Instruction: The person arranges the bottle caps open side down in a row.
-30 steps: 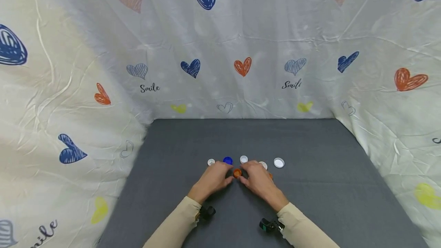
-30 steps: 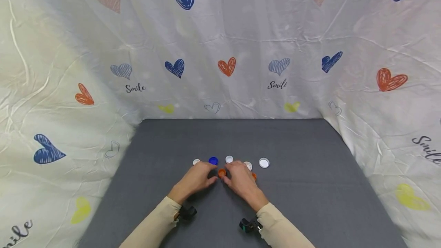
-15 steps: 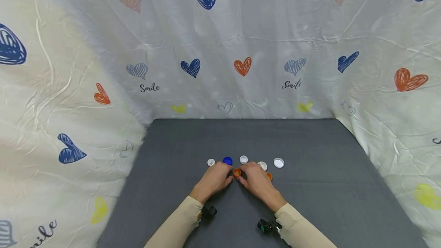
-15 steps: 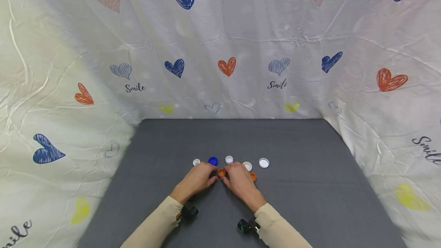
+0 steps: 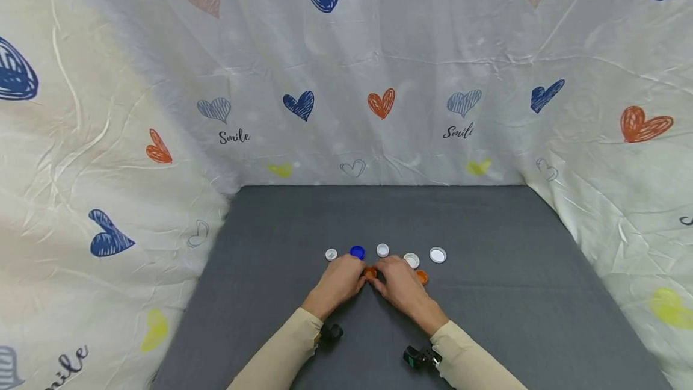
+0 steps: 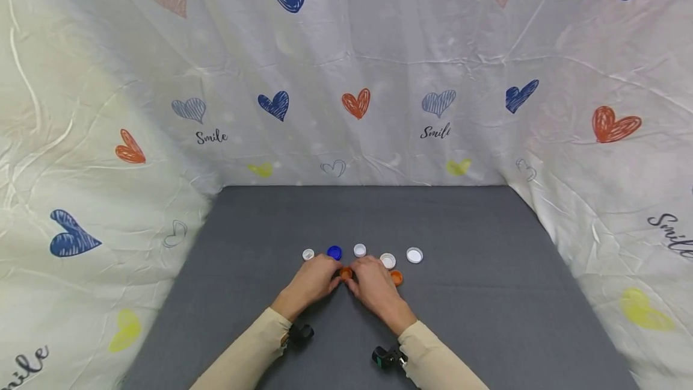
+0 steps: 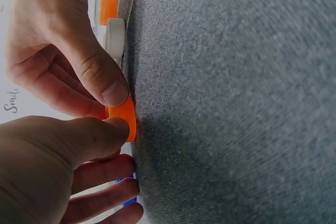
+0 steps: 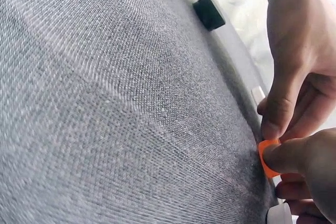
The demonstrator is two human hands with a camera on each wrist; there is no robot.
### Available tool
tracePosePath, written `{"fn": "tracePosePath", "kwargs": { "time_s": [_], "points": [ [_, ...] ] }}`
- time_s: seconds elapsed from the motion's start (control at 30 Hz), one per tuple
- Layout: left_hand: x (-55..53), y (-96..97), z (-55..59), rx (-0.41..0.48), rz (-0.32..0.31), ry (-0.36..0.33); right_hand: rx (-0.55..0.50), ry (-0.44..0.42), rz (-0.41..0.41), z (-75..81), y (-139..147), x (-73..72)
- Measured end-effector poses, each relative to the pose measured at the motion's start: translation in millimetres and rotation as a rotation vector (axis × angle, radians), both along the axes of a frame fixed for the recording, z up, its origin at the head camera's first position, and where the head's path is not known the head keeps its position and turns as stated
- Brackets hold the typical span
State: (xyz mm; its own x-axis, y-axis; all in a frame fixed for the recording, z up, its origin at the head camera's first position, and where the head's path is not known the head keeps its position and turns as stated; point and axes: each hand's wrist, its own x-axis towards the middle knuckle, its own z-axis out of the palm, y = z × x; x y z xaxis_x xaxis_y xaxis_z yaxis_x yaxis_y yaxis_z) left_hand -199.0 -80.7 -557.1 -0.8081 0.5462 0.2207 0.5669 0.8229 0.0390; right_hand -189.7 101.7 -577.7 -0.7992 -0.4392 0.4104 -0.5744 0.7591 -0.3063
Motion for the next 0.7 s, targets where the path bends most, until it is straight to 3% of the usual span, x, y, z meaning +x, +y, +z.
{"fn": "tracePosePath", "kwargs": {
  "time_s": [0.27,0.7],
  "points": [
    [1.3,-1.7,0.4,0.024,-0.015,0.001,-0.007,0.032,0.029,2.6,0.7,0.0],
    [8.0,-6.3,14.3,0.124,-0.012,-0.032,-0.093,0.043,0.055,20.2,4.4,3.7]
  ]
}}
